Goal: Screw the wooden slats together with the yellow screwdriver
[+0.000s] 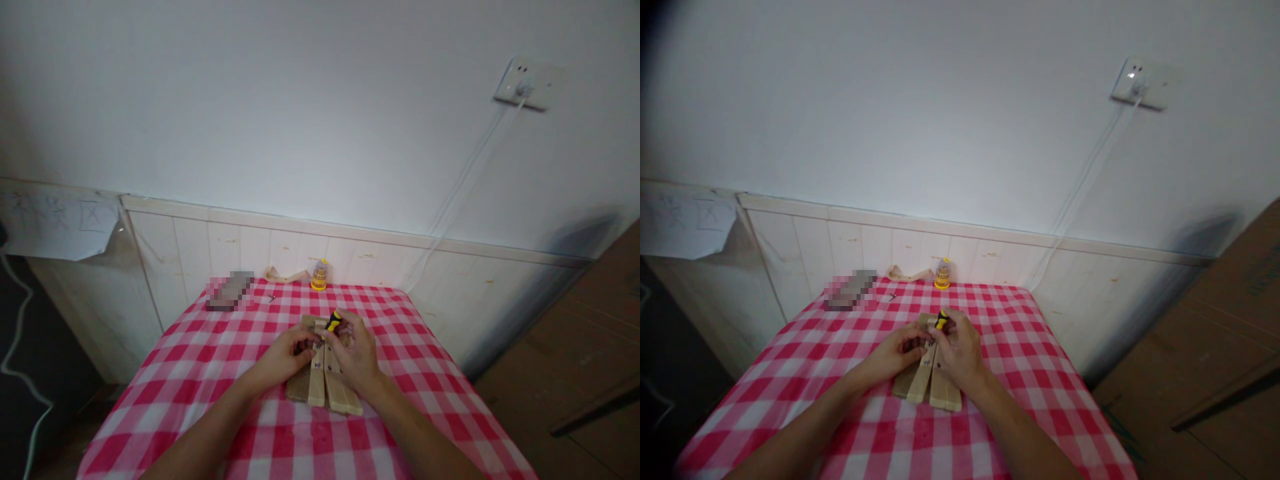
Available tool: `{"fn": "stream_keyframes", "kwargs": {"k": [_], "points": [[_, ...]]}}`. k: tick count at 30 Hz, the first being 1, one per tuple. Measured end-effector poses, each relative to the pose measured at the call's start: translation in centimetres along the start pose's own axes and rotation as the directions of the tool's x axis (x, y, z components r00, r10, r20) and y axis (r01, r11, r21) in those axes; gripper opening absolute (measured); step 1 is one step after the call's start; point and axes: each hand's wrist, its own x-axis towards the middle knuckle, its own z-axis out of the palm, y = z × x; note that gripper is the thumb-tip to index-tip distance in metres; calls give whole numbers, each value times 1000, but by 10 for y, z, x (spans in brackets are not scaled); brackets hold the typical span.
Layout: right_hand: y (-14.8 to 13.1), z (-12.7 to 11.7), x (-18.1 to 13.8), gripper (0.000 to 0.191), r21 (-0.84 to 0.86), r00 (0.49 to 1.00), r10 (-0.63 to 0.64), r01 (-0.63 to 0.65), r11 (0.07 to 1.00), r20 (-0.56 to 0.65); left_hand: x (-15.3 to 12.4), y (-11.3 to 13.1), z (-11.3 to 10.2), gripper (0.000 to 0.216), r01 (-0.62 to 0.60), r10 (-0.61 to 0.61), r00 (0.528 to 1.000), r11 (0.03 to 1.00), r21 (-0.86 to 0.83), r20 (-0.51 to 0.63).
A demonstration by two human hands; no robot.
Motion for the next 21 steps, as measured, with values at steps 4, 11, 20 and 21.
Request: {"fn": "stream_keyframes", "kwargs": {"k": [4,11,20,21], "points": [[2,0,0,38,6,1000,-9,9,1000,-5,0,1,0,20,12,-12,1000,1000,-16,2],[2,3,-3,37,75,998,40,-37,996,-39,0,2,1,16,14,-14,1000,999,-51,10],[-10,-6,-11,44,82,1000,-12,12,997,-5,-4,3,-2,13,2,8,999,981,-194,52],[-10,-6,-12,44,79,1000,-20,20,997,1,-4,5,-2,13,-4,16,998,982,-190,61]]}}
